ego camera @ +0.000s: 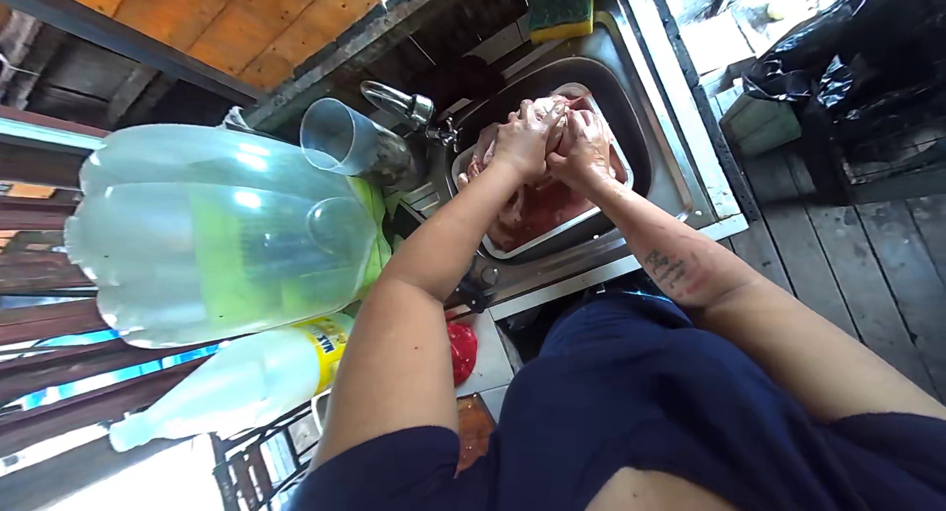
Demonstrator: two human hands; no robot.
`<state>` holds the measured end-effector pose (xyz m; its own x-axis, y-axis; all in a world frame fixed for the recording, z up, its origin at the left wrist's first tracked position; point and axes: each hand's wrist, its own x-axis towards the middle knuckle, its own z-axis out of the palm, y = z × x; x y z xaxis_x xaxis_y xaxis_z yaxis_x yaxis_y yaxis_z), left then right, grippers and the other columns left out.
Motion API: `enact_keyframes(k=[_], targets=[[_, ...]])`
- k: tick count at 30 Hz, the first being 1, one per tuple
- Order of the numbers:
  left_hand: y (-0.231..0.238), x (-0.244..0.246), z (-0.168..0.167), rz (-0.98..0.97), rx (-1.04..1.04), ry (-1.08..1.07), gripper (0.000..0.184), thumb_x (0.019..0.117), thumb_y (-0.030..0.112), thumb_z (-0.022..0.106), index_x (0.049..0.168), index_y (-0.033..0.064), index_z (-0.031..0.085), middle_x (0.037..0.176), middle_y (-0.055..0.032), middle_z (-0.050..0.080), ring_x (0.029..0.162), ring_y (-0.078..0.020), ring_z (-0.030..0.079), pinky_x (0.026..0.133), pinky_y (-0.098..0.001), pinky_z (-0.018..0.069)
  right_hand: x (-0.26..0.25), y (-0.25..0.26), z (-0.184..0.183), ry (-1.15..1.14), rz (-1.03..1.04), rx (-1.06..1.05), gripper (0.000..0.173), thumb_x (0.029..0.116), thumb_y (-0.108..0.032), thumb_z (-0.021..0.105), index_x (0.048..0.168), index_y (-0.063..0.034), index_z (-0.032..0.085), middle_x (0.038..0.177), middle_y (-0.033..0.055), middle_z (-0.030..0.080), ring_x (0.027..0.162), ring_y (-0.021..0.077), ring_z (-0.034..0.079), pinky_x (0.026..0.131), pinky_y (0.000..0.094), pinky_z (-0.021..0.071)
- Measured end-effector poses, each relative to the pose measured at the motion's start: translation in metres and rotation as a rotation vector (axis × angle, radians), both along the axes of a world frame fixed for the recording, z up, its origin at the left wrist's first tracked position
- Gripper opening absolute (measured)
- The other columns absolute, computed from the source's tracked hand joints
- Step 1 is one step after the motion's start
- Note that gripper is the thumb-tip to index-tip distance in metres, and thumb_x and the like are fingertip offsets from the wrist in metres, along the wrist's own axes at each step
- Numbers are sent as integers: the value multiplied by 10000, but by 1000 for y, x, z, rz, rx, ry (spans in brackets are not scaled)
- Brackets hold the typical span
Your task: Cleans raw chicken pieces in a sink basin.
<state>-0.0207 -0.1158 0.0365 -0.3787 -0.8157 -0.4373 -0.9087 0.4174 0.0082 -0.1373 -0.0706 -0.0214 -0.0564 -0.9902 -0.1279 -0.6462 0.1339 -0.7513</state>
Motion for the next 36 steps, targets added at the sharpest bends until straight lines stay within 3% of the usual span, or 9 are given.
enact_keyframes(k=[5, 10, 14, 22, 31, 34, 36], targets=[[-9, 9, -4, 14, 9, 71, 971, 750, 217, 819, 1606, 283, 365, 1518, -324, 392, 1250, -524, 543, 917, -655, 509, 4, -6, -3, -51, -31, -28, 667, 786, -268, 777, 1381, -24, 602, 1402, 203, 576, 1376, 367, 478, 1152, 577, 330], [-14, 7, -4, 26, 55, 68, 973, 762, 207, 814, 1613, 265, 347, 1514, -336, 389, 1270, -528, 526, 944, -645, 503, 2, -8, -8, -86, -45, -44, 665, 782, -271, 757, 1383, -26, 611, 1385, 195, 587, 1363, 356, 486, 1146, 556, 332], [-14, 6, -4, 22, 47, 86, 978, 739, 248, 834, 1600, 279, 373, 1501, -331, 400, 1256, -520, 536, 908, -641, 516, 0, -7, -16, -103, -47, -116, 629, 779, -268, 760, 1344, -19, 638, 1344, 198, 613, 1321, 365, 523, 1127, 551, 362], [-22, 0, -7, 60, 114, 118, 997, 723, 173, 836, 1600, 293, 377, 1518, -299, 401, 1277, -502, 522, 975, -637, 484, 1, -7, -26, -131, -115, -150, 611, 796, -288, 745, 1334, -13, 654, 1309, 201, 634, 1301, 384, 536, 1110, 562, 374], [-29, -3, -17, 113, 105, 157, 894, 786, 95, 767, 1583, 298, 415, 1532, -233, 442, 1303, -448, 538, 1032, -607, 468, 8, -9, -29, -164, -255, -197, 521, 813, -280, 695, 1270, -29, 703, 1287, 197, 658, 1283, 371, 556, 1084, 540, 387], [-30, -3, -20, 165, 100, 205, 866, 771, 64, 761, 1555, 280, 465, 1545, -190, 458, 1342, -420, 522, 1063, -614, 451, 9, -9, -33, -155, -254, -204, 467, 821, -280, 685, 1225, -47, 724, 1263, 181, 670, 1296, 367, 551, 1093, 552, 376], [-38, 10, -18, 254, 106, 271, 868, 727, 20, 781, 1528, 205, 502, 1509, -198, 506, 1379, -411, 498, 1098, -635, 425, 11, 3, -35, -160, -225, -262, 378, 836, -264, 693, 1152, -66, 747, 1225, 173, 679, 1279, 378, 553, 1076, 579, 377]])
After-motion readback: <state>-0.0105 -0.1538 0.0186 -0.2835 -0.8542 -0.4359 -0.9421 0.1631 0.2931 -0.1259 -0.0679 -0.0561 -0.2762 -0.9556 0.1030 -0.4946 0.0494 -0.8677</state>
